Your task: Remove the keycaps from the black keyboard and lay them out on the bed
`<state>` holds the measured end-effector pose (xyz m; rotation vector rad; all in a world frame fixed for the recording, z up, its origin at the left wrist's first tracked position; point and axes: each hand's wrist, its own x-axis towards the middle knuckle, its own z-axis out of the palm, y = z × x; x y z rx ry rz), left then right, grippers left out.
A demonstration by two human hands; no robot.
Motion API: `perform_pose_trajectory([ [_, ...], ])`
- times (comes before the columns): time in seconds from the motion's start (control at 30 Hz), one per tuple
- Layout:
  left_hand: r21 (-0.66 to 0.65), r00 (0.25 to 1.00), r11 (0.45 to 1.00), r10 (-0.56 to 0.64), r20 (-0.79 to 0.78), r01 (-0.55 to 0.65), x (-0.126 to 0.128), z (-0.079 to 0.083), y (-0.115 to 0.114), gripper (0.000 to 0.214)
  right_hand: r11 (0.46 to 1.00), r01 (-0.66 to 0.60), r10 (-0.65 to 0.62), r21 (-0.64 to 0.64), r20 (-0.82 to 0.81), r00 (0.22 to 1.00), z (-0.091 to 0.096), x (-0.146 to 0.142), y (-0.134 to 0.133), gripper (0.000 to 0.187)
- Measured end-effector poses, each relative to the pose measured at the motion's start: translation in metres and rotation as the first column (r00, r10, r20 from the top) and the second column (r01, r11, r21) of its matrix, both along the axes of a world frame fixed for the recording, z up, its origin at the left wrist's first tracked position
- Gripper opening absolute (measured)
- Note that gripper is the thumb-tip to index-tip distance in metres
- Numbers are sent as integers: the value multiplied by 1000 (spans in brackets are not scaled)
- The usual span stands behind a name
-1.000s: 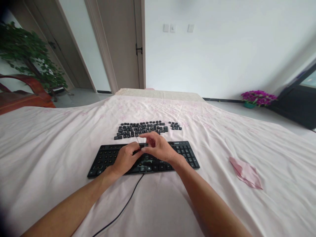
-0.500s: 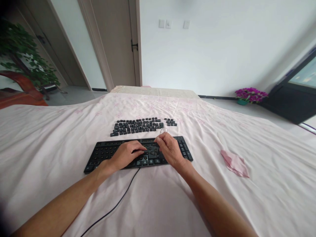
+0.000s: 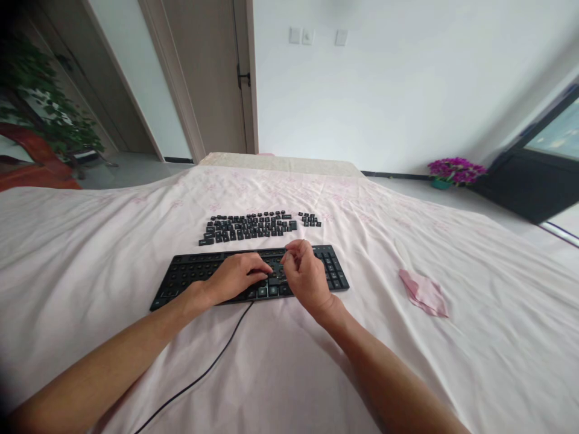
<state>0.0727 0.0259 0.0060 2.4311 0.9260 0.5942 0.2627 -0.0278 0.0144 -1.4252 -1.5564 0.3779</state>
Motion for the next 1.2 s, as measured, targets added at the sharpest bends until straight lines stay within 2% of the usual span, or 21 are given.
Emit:
perform_pose_trajectory([
  [0.23, 29, 1000, 1000, 4, -7, -4, 7, -9, -2, 19, 999, 2, -10, 34, 247, 969, -4, -9, -8, 13],
  [0.33, 71, 999, 997, 21, -26, -20, 11, -11, -6, 22, 999, -36, 22, 41, 294, 955, -5, -10, -8, 11],
  [0.5, 194, 992, 978, 91, -85, -74, 19, -10, -15, 25, 978, -208, 201, -7, 296, 934, -6, -7, -2, 11],
  [0.6, 253, 989, 963, 118, -92, -91, 23, -9, -19, 26, 965, -261, 249, -3, 303, 920, -9, -5, 3, 13],
  [0.8, 208, 999, 977, 53, -14, -49, 24, -12, -22, 24, 955, -243, 190, 174, 274, 943, -21, -5, 1, 16],
  [0.9, 199, 999, 979, 35, 4, -35, 23, -16, -23, 27, 942, -267, 202, 204, 293, 935, -25, -4, -1, 15],
  [1.07, 280, 1000, 960, 24, 13, -26, 20, -21, -26, 28, 911, -339, 247, 237, 344, 906, -31, -2, 2, 13],
  [1.2, 290, 997, 954, 59, 59, -73, 19, -20, -29, 26, 897, -326, 240, 297, 292, 926, -31, -5, 3, 12],
])
